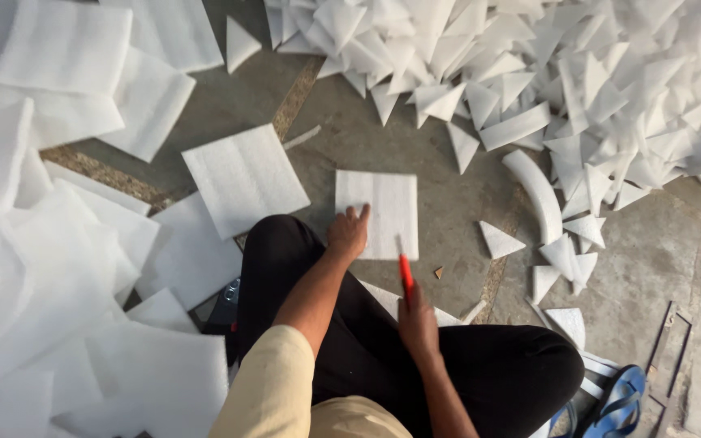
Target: The person sits on the floor and repeatedly cuts square white foam sheets into smaller pieces using a red utility knife. The cut pieces are discarded into a growing pile on the floor.
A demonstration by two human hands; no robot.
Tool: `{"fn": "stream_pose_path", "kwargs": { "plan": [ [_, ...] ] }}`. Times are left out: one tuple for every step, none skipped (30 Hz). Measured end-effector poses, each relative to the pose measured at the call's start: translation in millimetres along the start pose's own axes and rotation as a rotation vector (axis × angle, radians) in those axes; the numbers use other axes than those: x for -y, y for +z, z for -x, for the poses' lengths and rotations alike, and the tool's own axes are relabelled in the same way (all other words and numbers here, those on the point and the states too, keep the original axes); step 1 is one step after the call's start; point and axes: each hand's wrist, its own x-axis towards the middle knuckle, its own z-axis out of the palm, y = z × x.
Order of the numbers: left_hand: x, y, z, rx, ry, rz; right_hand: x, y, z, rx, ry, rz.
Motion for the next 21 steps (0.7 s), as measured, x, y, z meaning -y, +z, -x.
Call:
{"fn": "stream_pose_path", "kwargs": {
  "plan": [
    [-1, 6, 4, -0.015, 0.030, -0.022, -10, 4, -16, -0.102, -0.017, -0.041],
    [-1, 13, 12, -0.025, 0.059, -0.047, -20, 5, -35, -0.144, 0.009, -0.108],
    [-1, 18, 21, -0.038, 0.114, -0.060, -26, 7, -58, -0.185, 0.035, -0.176],
    [-1, 23, 31, -0.052, 0.172, -0.073, -31, 9, -73, -0.190, 0.093, -0.217],
    [1, 24, 36, -0.066, 0.229, -0.087, -34, 12, -86, -0.194, 0.150, -0.259],
    [2, 22, 37, -0.140, 0.185, -0.028, -37, 13, -96, -0.197, 0.208, -0.297],
    [5, 19, 35, -0.215, 0.142, 0.033, -37, 14, -105, -0.223, 0.146, -0.352],
    [7, 17, 32, -0.287, 0.099, 0.099, -39, 14, -108, -0.248, 0.085, -0.401],
    [11, 14, 26, -0.235, 0.021, 0.198, -41, 14, -108, -0.272, 0.023, -0.448],
    [15, 13, 19, -0.181, -0.060, 0.298, -43, 13, -107, -0.191, 0.151, -0.517],
    [18, 12, 11, -0.126, -0.142, 0.397, -46, 11, -104, -0.108, 0.277, -0.585],
    [21, 13, 5, -0.151, -0.116, 0.429, -46, 10, -103, -0.018, 0.402, -0.654],
    [21, 15, -3, -0.175, -0.090, 0.461, -47, 8, -103, -0.014, 0.413, -0.756],
    [20, 17, -8, -0.197, -0.062, 0.488, -46, 5, -103, -0.010, 0.425, -0.861],
    [15, 20, -11, -0.188, -0.038, 0.505, -44, 2, -104, -0.006, 0.437, -0.967],
    [5, 23, -11, -0.175, -0.014, 0.519, -40, 0, -103, 0.022, 0.393, -1.002],
    [-6, 27, -9, -0.162, 0.009, 0.532, -35, -1, -102, 0.050, 0.348, -1.037],
    [-20, 32, -3, -0.234, 0.087, 0.566, -29, -3, -100, 0.077, 0.304, -1.069],
    [-35, 35, 4, -0.304, 0.165, 0.599, -20, -3, -97, 0.087, 0.250, -1.112],
    [-49, 33, 10, -0.330, 0.210, 0.635, -11, -4, -95, 0.097, 0.191, -1.150],
    [-62, 31, 17, -0.291, 0.190, 0.659, -3, -5, -93, 0.107, 0.132, -1.188]
  ]
}}
